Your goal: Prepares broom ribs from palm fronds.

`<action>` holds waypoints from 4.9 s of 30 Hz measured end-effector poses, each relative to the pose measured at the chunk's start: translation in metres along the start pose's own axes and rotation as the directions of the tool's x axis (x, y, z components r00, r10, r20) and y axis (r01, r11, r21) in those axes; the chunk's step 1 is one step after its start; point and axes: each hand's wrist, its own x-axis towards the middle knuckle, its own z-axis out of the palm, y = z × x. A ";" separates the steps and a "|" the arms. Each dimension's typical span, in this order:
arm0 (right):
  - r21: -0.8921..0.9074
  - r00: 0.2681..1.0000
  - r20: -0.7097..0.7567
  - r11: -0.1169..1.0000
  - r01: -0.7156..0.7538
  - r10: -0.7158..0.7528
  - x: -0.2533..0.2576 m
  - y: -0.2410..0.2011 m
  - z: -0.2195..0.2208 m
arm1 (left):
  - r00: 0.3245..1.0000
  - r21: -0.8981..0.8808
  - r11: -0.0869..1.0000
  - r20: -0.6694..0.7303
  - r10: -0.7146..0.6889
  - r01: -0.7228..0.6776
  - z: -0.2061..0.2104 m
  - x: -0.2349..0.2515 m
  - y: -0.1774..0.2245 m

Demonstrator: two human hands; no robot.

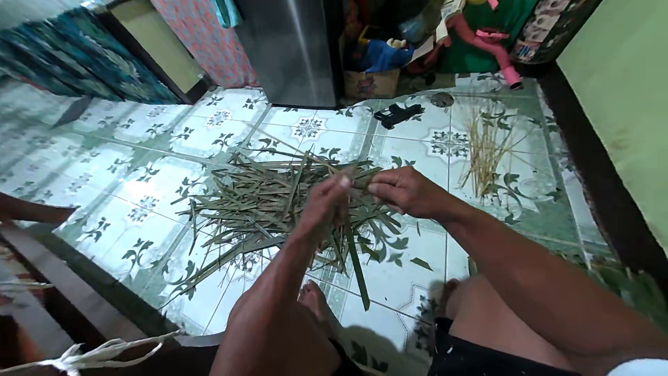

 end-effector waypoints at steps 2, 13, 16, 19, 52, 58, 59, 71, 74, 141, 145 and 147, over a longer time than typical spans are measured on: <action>0.012 1.000 0.013 1.000 0.006 -0.006 -0.002 0.000 -0.003 | 0.995 -0.066 0.995 -0.059 0.077 -0.081 -0.018 0.003 0.010; -0.190 0.994 -0.009 0.976 0.107 -0.111 -0.002 0.006 -0.006 | 0.997 -0.081 0.995 -0.062 0.046 -0.051 -0.024 0.008 0.009; -0.297 0.981 -0.043 0.940 0.168 -0.189 0.001 0.008 -0.004 | 0.996 -0.026 0.997 0.055 -0.064 0.066 -0.003 0.002 -0.007; -0.339 0.967 -0.071 0.918 0.206 -0.243 0.000 0.008 -0.002 | 1.000 -0.046 0.999 -0.001 -0.023 0.023 -0.012 0.004 0.002; -0.120 0.998 0.023 0.991 0.059 -0.057 0.000 0.012 -0.007 | 0.995 -0.062 0.997 -0.098 0.028 -0.035 -0.029 0.009 0.007; -0.136 0.995 0.035 0.986 0.093 -0.089 0.001 0.014 -0.007 | 0.997 -0.048 0.999 -0.079 0.009 -0.013 -0.029 0.006 0.008; -0.127 0.996 0.036 0.988 0.090 -0.086 0.001 0.012 -0.009 | 0.996 -0.043 0.999 -0.091 0.015 -0.019 -0.031 0.006 0.011; -0.683 0.967 0.099 0.723 -0.105 0.233 0.013 0.044 -0.013 | 0.957 0.511 0.857 -0.273 0.096 0.060 -0.104 -0.018 0.044; -0.795 0.939 0.127 0.600 -0.096 0.319 0.017 0.042 -0.002 | 0.940 0.855 0.481 -0.023 -0.341 0.195 -0.077 -0.013 0.021; -0.183 0.982 0.060 0.966 0.184 -0.176 -0.003 0.016 -0.003 | 0.999 0.017 0.999 -0.010 0.048 -0.047 -0.027 -0.016 0.022; -0.165 0.984 0.085 0.971 0.171 -0.159 -0.003 0.017 -0.008 | 0.949 -0.114 0.950 -0.161 0.270 -0.289 -0.072 -0.021 0.047; -0.193 0.983 0.084 0.965 0.176 -0.162 -0.002 0.019 -0.009 | 0.926 -0.206 0.913 -0.223 0.306 -0.351 -0.082 -0.021 0.050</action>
